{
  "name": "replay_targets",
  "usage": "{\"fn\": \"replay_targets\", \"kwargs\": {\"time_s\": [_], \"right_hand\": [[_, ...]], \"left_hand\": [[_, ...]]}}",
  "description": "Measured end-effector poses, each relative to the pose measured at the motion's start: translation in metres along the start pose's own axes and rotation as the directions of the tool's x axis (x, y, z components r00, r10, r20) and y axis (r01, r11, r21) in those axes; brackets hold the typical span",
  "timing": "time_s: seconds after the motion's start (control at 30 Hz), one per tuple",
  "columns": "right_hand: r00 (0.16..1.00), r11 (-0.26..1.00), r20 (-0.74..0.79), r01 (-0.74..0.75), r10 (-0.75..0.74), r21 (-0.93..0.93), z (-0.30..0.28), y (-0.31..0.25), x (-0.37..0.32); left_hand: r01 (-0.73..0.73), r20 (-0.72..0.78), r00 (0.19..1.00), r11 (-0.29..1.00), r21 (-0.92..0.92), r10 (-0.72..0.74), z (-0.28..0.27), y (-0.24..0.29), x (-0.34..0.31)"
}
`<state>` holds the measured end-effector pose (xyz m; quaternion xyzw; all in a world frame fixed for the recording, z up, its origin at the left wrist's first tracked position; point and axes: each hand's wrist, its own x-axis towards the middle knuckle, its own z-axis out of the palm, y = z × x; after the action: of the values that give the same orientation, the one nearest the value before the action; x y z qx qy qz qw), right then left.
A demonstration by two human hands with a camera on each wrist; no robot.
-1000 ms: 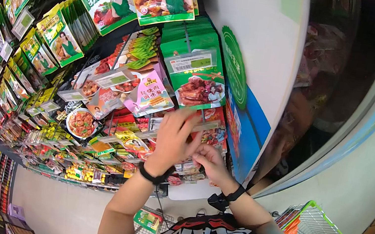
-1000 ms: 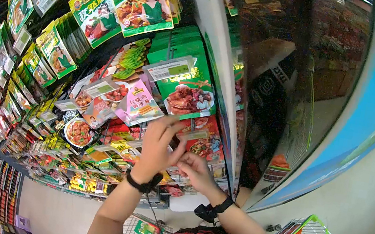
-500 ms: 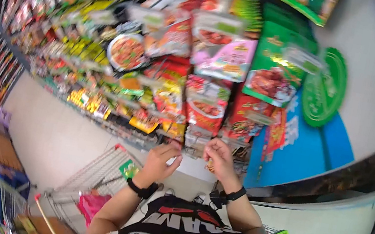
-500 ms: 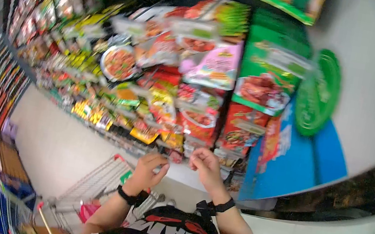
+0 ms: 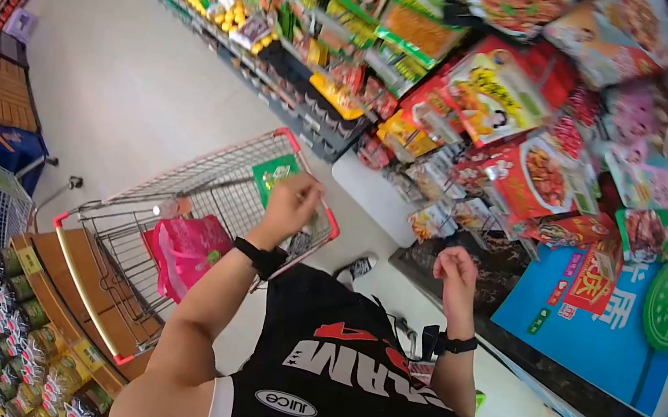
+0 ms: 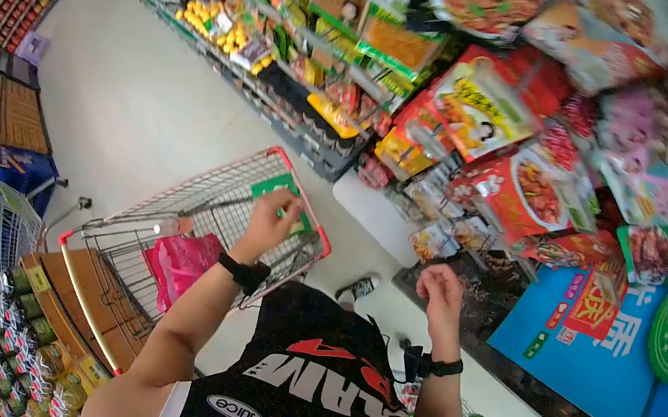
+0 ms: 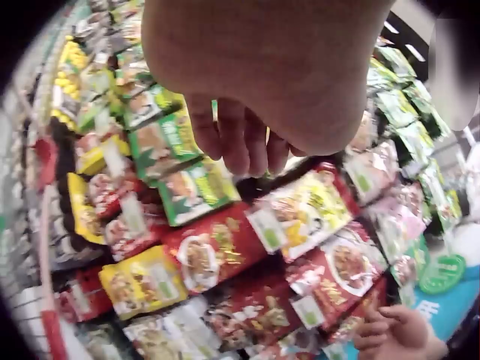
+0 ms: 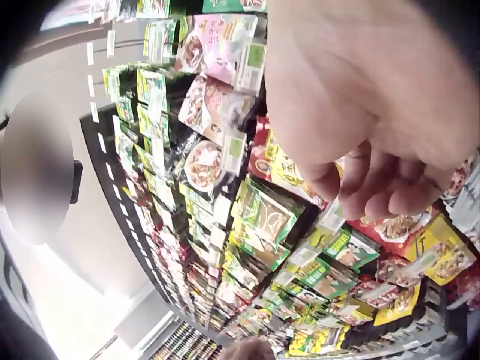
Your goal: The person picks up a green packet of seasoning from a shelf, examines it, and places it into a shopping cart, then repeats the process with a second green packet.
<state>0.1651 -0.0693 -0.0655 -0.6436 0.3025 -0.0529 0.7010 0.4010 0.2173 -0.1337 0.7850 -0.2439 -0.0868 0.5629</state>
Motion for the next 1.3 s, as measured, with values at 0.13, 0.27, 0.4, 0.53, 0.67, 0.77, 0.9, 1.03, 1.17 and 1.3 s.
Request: {"fn": "replay_targets", "kwargs": {"time_s": [0.13,0.27,0.4,0.53,0.67,0.77,0.9,1.03,1.17,1.3], "right_hand": [[0.984,0.977,0.128,-0.101,0.126,-0.187,0.045,0.004,0.008],[0.929,0.911,0.202,-0.228,0.309,-0.344,0.067,0.032,0.006],[0.889,0.793,0.184,-0.261,0.420,-0.551,0.083,0.049,-0.002],[0.829,0.718,0.186,-0.317,0.527,-0.620,0.095,0.050,0.000],[0.811,0.672,0.162,-0.333,0.562,-0.662,0.105,0.045,0.010],[0.806,0.659,0.130,-0.366,0.577,-0.657,0.113,0.038,0.017],[0.853,0.685,0.134,-0.301,0.504,-0.663,0.115,0.047,0.015],[0.835,0.668,0.149,-0.303,0.530,-0.679,0.120,0.055,0.008],[0.831,0.668,0.169,-0.286,0.530,-0.687,0.124,0.066,-0.001],[0.857,0.701,0.173,-0.264,0.485,-0.662,0.131,0.067,-0.009]], "left_hand": [[0.465,0.022,0.880,0.849,-0.252,-0.475,-0.014,-0.206,-0.037],[0.787,0.092,0.582,0.532,-0.313,-0.808,-0.023,-0.324,-0.068],[0.898,0.063,0.437,0.431,-0.090,-0.897,0.006,-0.429,-0.109],[0.902,0.071,0.430,0.425,-0.080,-0.900,0.053,-0.459,-0.124],[0.809,-0.014,0.544,0.528,-0.258,-0.839,0.086,-0.463,-0.130],[0.952,-0.155,0.306,0.298,0.073,-0.939,0.065,-0.401,-0.098],[0.957,-0.137,0.265,0.278,-0.082,-0.954,0.071,-0.431,-0.116],[0.920,0.062,0.343,0.322,-0.222,-0.937,0.054,-0.430,-0.108],[0.893,0.170,0.438,0.449,0.032,-0.883,0.061,-0.495,-0.128],[0.897,0.180,0.442,0.429,-0.107,-0.879,0.052,-0.447,-0.099]]}}
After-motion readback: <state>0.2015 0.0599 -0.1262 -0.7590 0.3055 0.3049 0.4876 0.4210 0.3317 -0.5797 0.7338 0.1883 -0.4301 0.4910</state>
